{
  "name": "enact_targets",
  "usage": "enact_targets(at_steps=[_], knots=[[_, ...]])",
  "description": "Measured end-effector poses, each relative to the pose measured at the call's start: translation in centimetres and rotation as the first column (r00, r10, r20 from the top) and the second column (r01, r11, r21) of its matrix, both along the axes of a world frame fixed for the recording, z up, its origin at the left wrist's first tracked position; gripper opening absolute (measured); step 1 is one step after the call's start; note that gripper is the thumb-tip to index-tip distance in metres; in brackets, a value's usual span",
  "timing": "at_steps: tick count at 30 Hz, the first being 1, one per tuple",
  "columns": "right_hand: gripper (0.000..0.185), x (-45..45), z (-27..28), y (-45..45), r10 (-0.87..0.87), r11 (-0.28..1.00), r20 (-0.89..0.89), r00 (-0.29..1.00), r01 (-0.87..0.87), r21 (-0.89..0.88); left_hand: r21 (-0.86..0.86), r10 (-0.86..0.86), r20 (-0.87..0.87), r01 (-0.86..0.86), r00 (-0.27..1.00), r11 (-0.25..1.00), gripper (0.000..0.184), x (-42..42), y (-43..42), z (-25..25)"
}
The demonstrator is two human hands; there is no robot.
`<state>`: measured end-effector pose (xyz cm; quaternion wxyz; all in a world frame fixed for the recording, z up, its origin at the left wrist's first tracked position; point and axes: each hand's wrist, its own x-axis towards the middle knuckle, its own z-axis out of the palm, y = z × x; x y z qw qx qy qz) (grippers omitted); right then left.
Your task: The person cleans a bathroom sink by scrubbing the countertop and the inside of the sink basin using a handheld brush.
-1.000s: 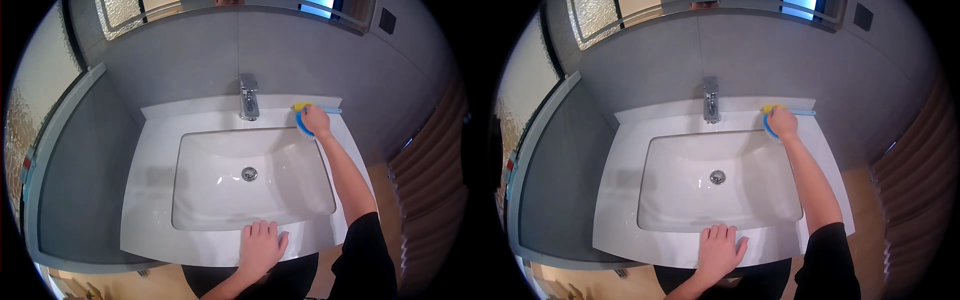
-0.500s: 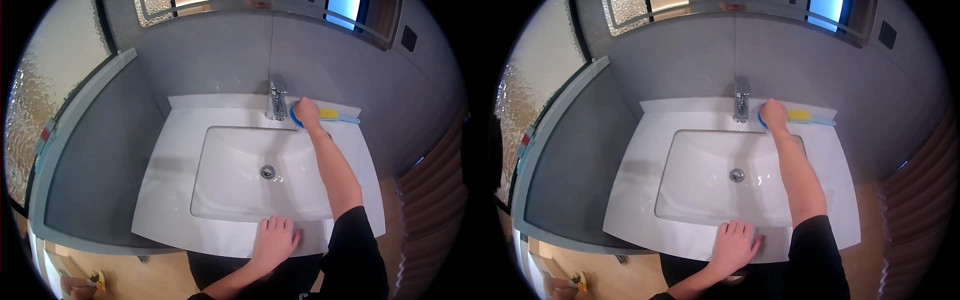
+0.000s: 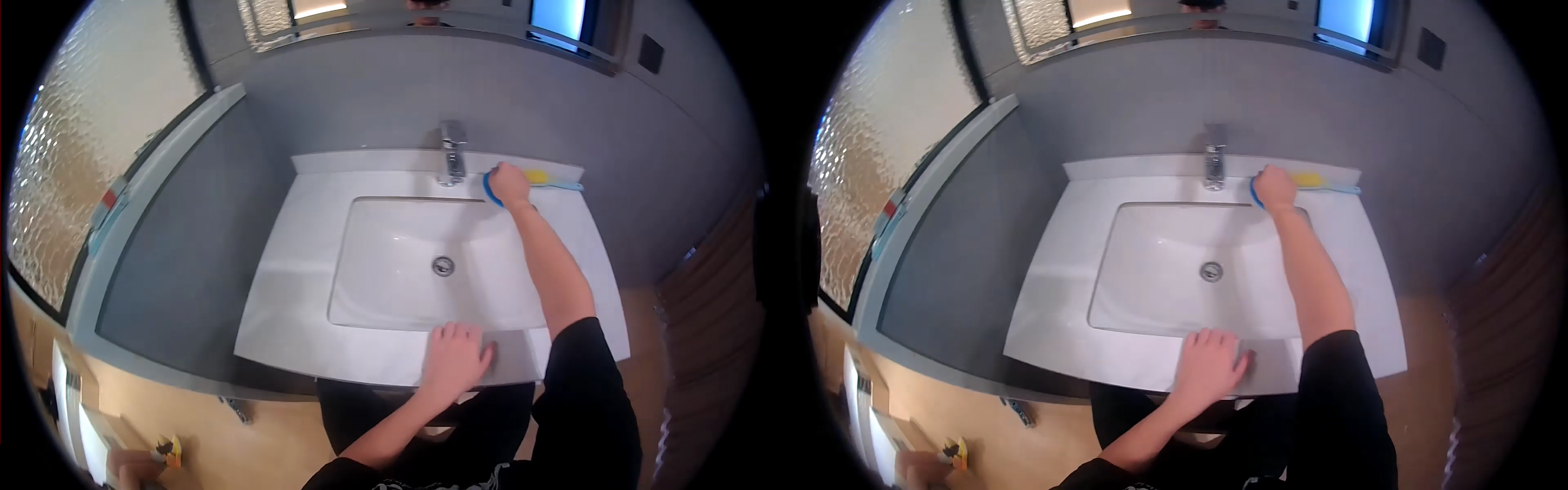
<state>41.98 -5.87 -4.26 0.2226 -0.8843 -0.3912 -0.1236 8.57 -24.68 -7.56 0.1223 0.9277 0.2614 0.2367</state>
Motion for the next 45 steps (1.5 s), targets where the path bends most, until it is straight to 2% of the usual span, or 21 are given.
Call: enact_targets(at_steps=[2, 4, 8, 10, 11, 14, 15, 17, 18, 19, 20, 21, 23, 26, 29, 32, 36, 38, 39, 42, 45], knots=[[0.032, 0.8, 0.1, -1.7, -0.040, 0.999, 0.016, 0.999, 0.041, -0.013, 0.007, -0.006, 0.013, 0.006, 1.000, 1.000, 0.033, 0.2, 0.0, -0.5], [0.033, 1.1, 0.7, -3.0, -0.040, 0.996, -0.047, 0.998, 0.036, -0.083, -0.003, 0.033, 0.002, -0.033, 0.999, 0.999, 0.034, 0.2, -0.2, -0.6], [0.036, 2.7, 1.2, -6.7, -0.097, 0.992, -0.118, 0.988, 0.086, -0.093, 0.032, 0.038, -0.004, -0.038, 0.999, 0.999, 0.034, 0.2, -0.2, -0.5], [0.036, 4.6, 0.0, -8.5, -0.113, 0.992, -0.118, 0.987, 0.118, 0.039, 0.027, 0.035, 0.001, -0.035, 0.999, 0.999, 0.034, 0.2, -0.2, -0.5], [0.036, 5.5, -0.4, -8.9, -0.119, 0.992, -0.117, 0.986, 0.122, 0.019, 0.030, 0.037, 0.008, -0.037, 0.999, 0.999, 0.033, 0.2, -0.2, -0.6], [0.039, 6.0, 0.4, -10.1, -0.126, 0.991, -0.385, 0.914, 0.097, -0.094, 0.028, 0.036, 0.027, -0.037, 0.999, 0.999, 0.033, 0.2, -0.1, -0.8], [0.039, 4.5, 1.7, -10.8, -0.132, 0.990, -0.382, 0.914, 0.099, -0.105, 0.041, 0.037, 0.049, -0.039, 0.998, 0.998, 0.033, 0.2, -0.1, -1.0], [0.040, 2.0, 3.5, -11.6, -0.142, 0.972, -0.509, 0.849, 0.022, -0.235, 0.061, 0.042, 0.072, -0.046, 0.997, 0.997, 0.033, 0.3, -0.1, -1.2], [0.040, 2.1, 2.6, -11.5, -0.139, 0.971, -0.506, 0.851, 0.016, -0.240, 0.079, 0.042, 0.066, -0.047, 0.997, 0.996, 0.033, 0.3, -0.1, -1.3], [0.038, 2.4, 1.2, -11.4, -0.037, 0.970, -0.317, 0.948, -0.042, -0.239, 0.095, 0.041, 0.057, -0.046, 0.998, 0.994, 0.034, 0.2, 0.0, -1.3], [0.036, 2.8, -0.3, -11.6, 0.071, 0.964, -0.116, 0.991, -0.098, -0.249, 0.086, 0.045, 0.055, -0.049, 0.997, 0.995, 0.034, 0.1, -0.1, -1.3], [0.036, 2.2, -0.3, -12.3, 0.070, 0.962, -0.117, 0.991, -0.098, -0.256, 0.077, 0.047, 0.040, -0.050, 0.998, 0.996, 0.033, 0.1, -0.1, -1.2], [0.035, 0.3, 1.0, -14.6, 0.084, 0.993, -0.023, 0.996, -0.085, -0.078, 0.058, 0.043, 0.029, -0.044, 0.999, 0.997, 0.032, 0.3, -0.1, -0.9], [0.031, 0.1, 1.7, -18.1, 0.075, 0.997, 0.081, 0.994, -0.073, -0.023, 0.042, 0.038, 0.033, -0.040, 0.999, 0.998, 0.031, -0.1, -0.2, -0.7], [0.030, -0.2, 1.1, -21.2, 0.126, 0.990, 0.067, 0.990, -0.121, -0.071, 0.027, 0.035, 0.016, -0.035, 0.999, 0.999, 0.031, 0.0, -0.1, -0.4], [0.028, -1.1, 1.8, -21.9, 0.103, 0.993, 0.035, 0.994, -0.101, -0.058, 0.025, 0.037, 0.017, -0.038, 0.999, 0.999, 0.030, 0.1, -0.1, -0.2], [0.027, 2.0, 0.5, -19.1, 0.078, 0.997, 0.076, 0.994, -0.078, -0.002, 0.019, 0.025, 0.011, -0.026, 1.000, 0.999, 0.030, 0.0, -0.1, -0.1], [0.029, 3.7, 0.5, -17.1, -0.015, 0.999, 0.088, 0.996, 0.011, 0.042, 0.010, 0.026, 0.019, -0.026, 0.999, 1.000, 0.030, -0.1, -0.1, -0.2], [0.029, 4.1, 0.6, -16.2, -0.009, 0.999, 0.083, 0.996, 0.005, 0.044, 0.013, 0.028, 0.022, -0.028, 0.999, 1.000, 0.029, 0.0, -0.1, -0.3], [0.033, 5.6, 0.7, -13.8, -0.143, 0.989, 0.037, 0.989, 0.144, -0.031, 0.023, 0.035, 0.031, -0.035, 0.999, 0.999, 0.029, 0.1, -0.1, -0.4], [0.033, 5.4, 0.7, -13.3, -0.071, 0.996, 0.077, 0.995, 0.074, -0.040, 0.030, 0.040, 0.050, -0.041, 0.998, 0.999, 0.029, 0.1, -0.1, -0.3]])
